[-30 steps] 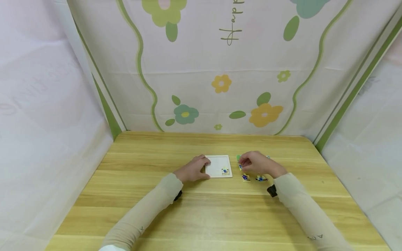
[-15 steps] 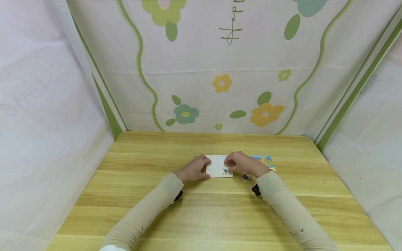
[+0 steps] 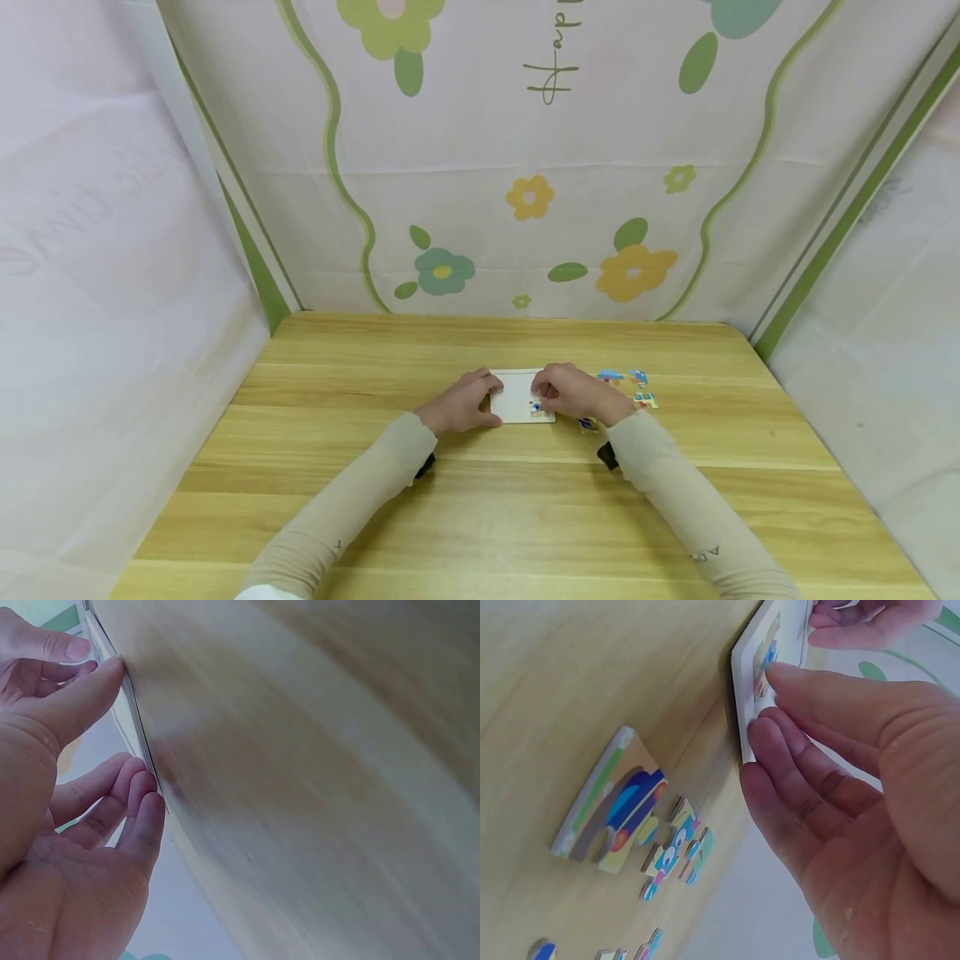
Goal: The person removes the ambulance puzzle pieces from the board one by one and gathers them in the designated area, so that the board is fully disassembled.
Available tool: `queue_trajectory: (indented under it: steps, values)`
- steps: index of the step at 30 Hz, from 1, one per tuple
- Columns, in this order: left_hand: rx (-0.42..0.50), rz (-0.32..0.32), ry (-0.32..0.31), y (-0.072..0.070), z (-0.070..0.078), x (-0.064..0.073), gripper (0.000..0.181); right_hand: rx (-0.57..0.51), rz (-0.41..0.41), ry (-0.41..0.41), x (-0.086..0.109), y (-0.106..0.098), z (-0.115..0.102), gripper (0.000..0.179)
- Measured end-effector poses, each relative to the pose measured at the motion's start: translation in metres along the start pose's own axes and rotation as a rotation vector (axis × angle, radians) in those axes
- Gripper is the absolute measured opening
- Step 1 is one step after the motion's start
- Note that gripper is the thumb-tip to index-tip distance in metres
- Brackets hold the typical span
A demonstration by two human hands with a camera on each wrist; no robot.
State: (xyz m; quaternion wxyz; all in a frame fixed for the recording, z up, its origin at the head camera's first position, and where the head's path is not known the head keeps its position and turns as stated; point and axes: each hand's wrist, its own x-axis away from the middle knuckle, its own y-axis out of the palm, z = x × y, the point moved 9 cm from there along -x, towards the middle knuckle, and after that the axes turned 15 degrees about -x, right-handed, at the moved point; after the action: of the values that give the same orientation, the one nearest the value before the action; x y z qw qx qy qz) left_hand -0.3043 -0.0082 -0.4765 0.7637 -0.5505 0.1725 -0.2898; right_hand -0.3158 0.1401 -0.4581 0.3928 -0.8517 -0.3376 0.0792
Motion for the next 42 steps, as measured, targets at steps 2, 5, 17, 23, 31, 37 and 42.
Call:
queue_trajectory:
  steps: [2,5,17,23,31,37,42]
  values:
    - [0.0,-0.002,0.0,0.0,0.0,0.0,0.052,0.009,0.004,0.002,0.0,0.0,0.001,0.022]
    - [-0.004,-0.002,0.005,0.001,0.001,0.0,0.051,0.013,0.005,-0.007,0.001,0.001,0.001,0.022]
    - [-0.022,0.012,0.017,0.0,0.003,-0.001,0.05,0.013,0.026,-0.03,0.0,0.0,-0.003,0.011]
    - [-0.024,0.005,0.011,0.0,0.003,-0.001,0.051,-0.07,0.047,0.023,-0.002,-0.004,0.0,0.008]
    - [-0.007,0.007,-0.002,-0.002,0.004,0.001,0.051,-0.122,0.066,-0.003,0.002,-0.011,0.0,0.012]
    - [0.001,0.004,0.002,-0.003,0.005,0.002,0.051,-0.14,0.074,0.011,0.014,-0.024,0.006,0.013]
    - [0.02,0.004,0.008,-0.003,0.006,0.003,0.05,-0.119,0.105,0.03,0.035,-0.038,0.02,0.014]
